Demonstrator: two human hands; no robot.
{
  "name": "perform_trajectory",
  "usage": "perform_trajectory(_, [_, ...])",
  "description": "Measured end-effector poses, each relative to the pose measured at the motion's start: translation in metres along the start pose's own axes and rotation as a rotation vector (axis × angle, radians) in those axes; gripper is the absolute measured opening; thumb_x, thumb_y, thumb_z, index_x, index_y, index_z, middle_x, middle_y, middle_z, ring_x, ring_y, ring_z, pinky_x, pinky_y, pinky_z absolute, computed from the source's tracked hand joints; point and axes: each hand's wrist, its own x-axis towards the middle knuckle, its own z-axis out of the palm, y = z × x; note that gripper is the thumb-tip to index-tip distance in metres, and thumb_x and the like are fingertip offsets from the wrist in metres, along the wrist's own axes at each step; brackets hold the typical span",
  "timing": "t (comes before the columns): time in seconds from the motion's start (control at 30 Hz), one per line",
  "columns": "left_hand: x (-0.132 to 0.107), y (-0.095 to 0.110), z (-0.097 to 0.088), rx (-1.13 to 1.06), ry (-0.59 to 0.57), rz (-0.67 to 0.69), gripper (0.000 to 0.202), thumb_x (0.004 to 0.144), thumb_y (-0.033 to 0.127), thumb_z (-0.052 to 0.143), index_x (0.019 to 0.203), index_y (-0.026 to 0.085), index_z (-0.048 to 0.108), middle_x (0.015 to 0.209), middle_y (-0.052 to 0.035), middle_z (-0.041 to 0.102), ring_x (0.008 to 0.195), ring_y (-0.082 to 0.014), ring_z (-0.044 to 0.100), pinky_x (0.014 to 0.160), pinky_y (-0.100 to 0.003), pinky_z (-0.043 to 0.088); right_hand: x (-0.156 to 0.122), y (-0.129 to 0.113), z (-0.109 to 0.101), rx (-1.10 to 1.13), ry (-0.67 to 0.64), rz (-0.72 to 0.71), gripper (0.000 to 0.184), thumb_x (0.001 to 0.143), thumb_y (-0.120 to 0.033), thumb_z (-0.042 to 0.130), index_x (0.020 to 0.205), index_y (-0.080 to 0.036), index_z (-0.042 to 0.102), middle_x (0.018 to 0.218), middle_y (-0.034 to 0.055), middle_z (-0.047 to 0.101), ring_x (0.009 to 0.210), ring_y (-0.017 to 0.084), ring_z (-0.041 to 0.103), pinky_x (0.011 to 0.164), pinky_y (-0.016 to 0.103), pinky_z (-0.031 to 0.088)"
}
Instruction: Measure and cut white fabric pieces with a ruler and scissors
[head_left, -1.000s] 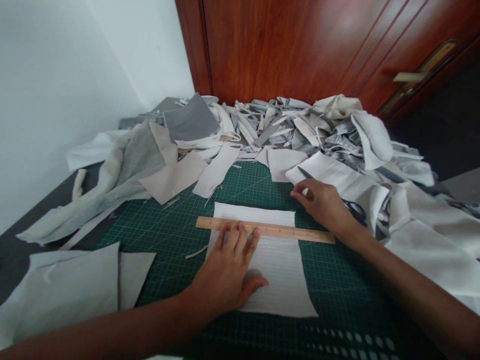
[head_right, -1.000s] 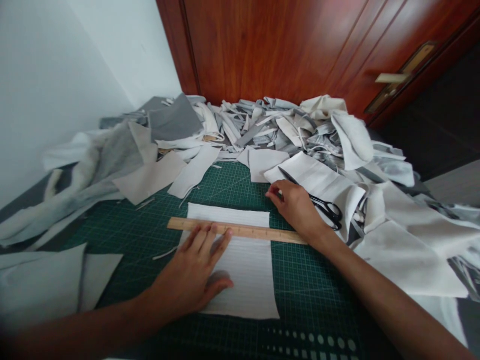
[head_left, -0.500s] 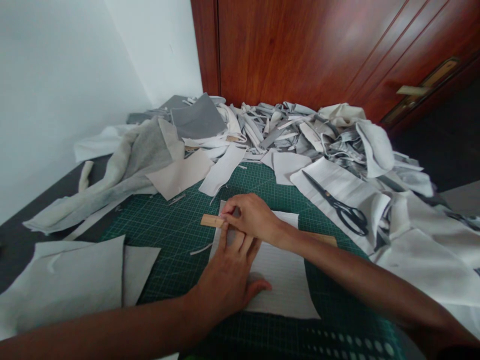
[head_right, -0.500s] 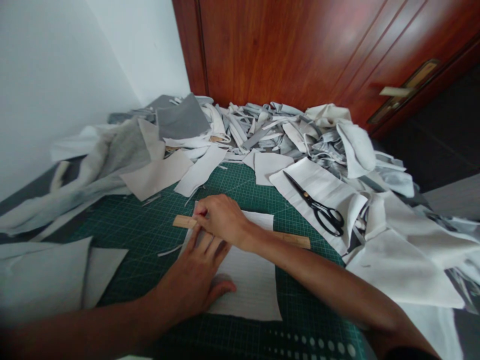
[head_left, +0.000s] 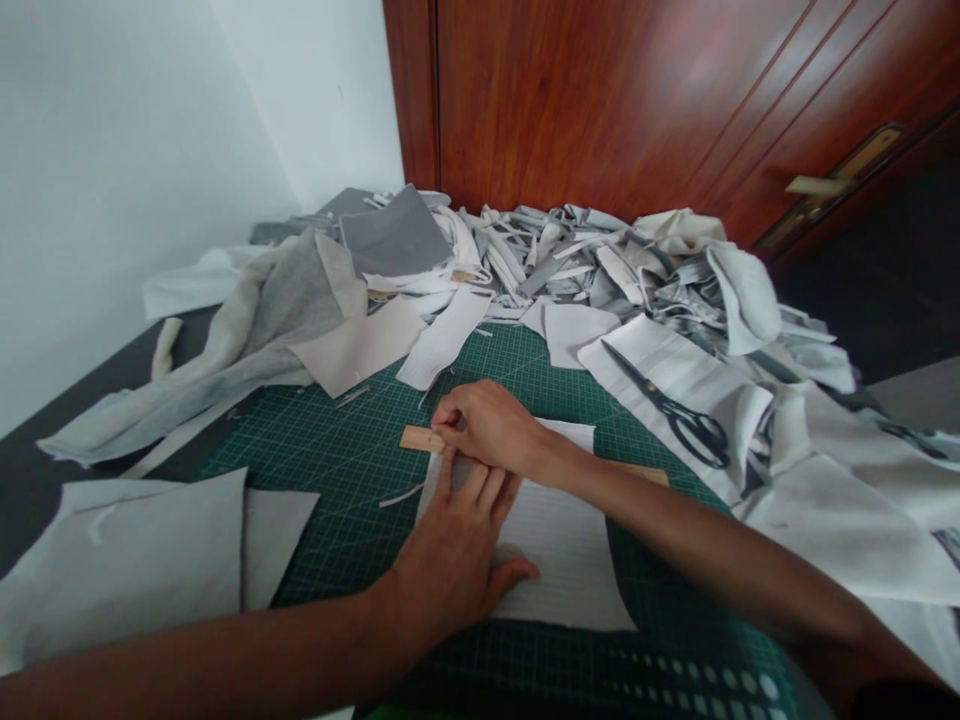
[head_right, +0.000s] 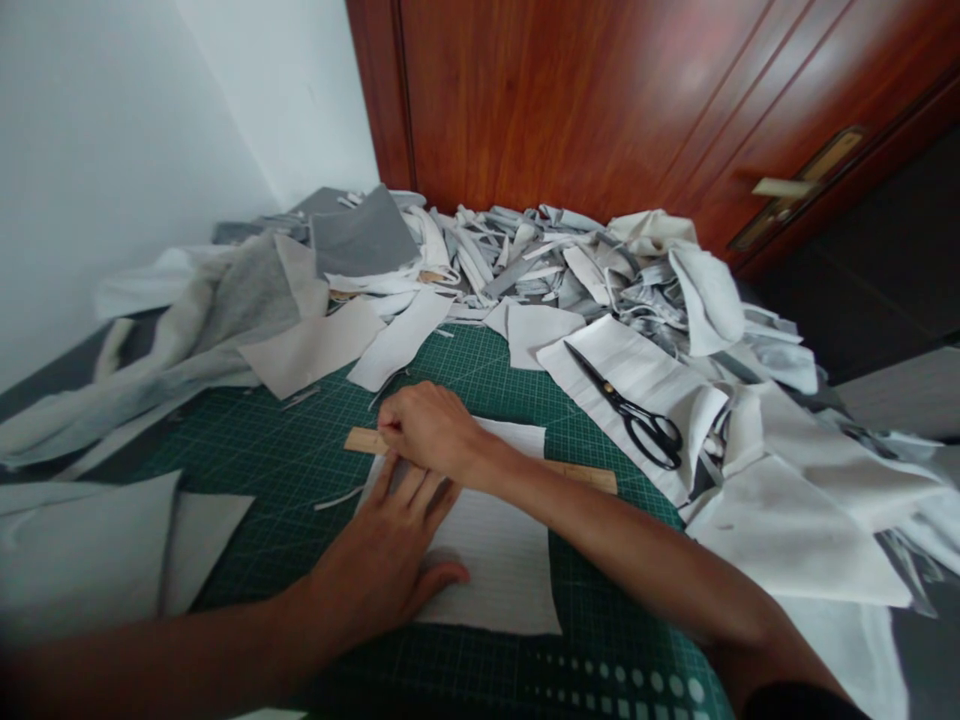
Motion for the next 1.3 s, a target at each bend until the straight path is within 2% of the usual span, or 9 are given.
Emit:
perform_trajectory(0.17, [0.000,0.000,0.001,0.019,0.012,0.010,0.080,0.099,0.075,0.043,0.147,0.013,0.060,0.153,-0.0174,0.056,0.145,-0.0381,0.044,0.124,-0.062,0.030,0.003,-0.006,-0.005,-0.031,-0.033,0.046,0.015,0.084,-0.011,0.066,0.073,-0.019,0.073,0.074,-0.0008,0.070,0.068,0.012,0.059,0.062,0.025,0.034])
perform_trajectory(0.47, [0.001,-0.001,0.000,0.019,-0.006,-0.005,0.080,0.099,0.075,0.043,0.148,0.014,0.060,0.151,-0.0179,0.057,0.144,-0.0397,0.044,0.124,-0.063,0.029,-0.005,0.000,-0.011,-0.060,-0.050,0.021,0.013,0.084,-0.011,0.066,0.074,-0.018,0.073,0.073,0.0006,0.069,0.068,0.012,0.056,0.063,0.026,0.033])
perform_trajectory(0.67, [0.001,-0.002,0.000,0.032,0.007,0.014,0.081,0.099,0.075,0.041,0.148,0.013,0.059,0.146,-0.0191,0.059,0.143,-0.0401,0.044,0.124,-0.063,0.029,-0.012,0.005,-0.016,-0.057,-0.066,0.022,0.016,0.084,-0.012,0.066,0.069,-0.018,0.070,0.070,-0.0001,0.067,0.065,0.012,0.055,0.063,0.026,0.033])
perform_trajectory(0.93, [0.001,-0.002,0.000,0.048,-0.015,0.010,0.082,0.101,0.073,0.037,0.153,0.012,0.054,0.145,-0.0212,0.060,0.143,-0.0418,0.046,0.123,-0.064,0.029,-0.024,0.009,-0.024,-0.079,-0.077,0.046,0.013,0.083,-0.008,0.068,0.074,-0.016,0.073,0.075,0.0019,0.071,0.068,0.012,0.059,0.064,0.025,0.035])
perform_trajectory(1.13, [0.001,-0.002,0.000,0.068,-0.022,0.014,0.083,0.101,0.073,0.036,0.156,0.012,0.049,0.150,-0.0214,0.057,0.144,-0.0418,0.046,0.123,-0.063,0.030,-0.034,0.018,-0.032,-0.043,-0.086,0.043,0.014,0.083,-0.009,0.070,0.072,-0.017,0.074,0.073,0.0011,0.071,0.068,0.012,0.061,0.064,0.025,0.036])
perform_trajectory(1.3, [0.002,-0.002,0.001,0.069,-0.019,0.014,0.082,0.102,0.071,0.037,0.157,0.012,0.048,0.147,-0.0221,0.059,0.142,-0.0419,0.048,0.122,-0.063,0.032,-0.040,0.026,-0.037,-0.014,-0.090,0.035,0.015,0.084,-0.011,0.071,0.071,-0.017,0.075,0.071,0.0016,0.072,0.067,0.012,0.063,0.063,0.025,0.036])
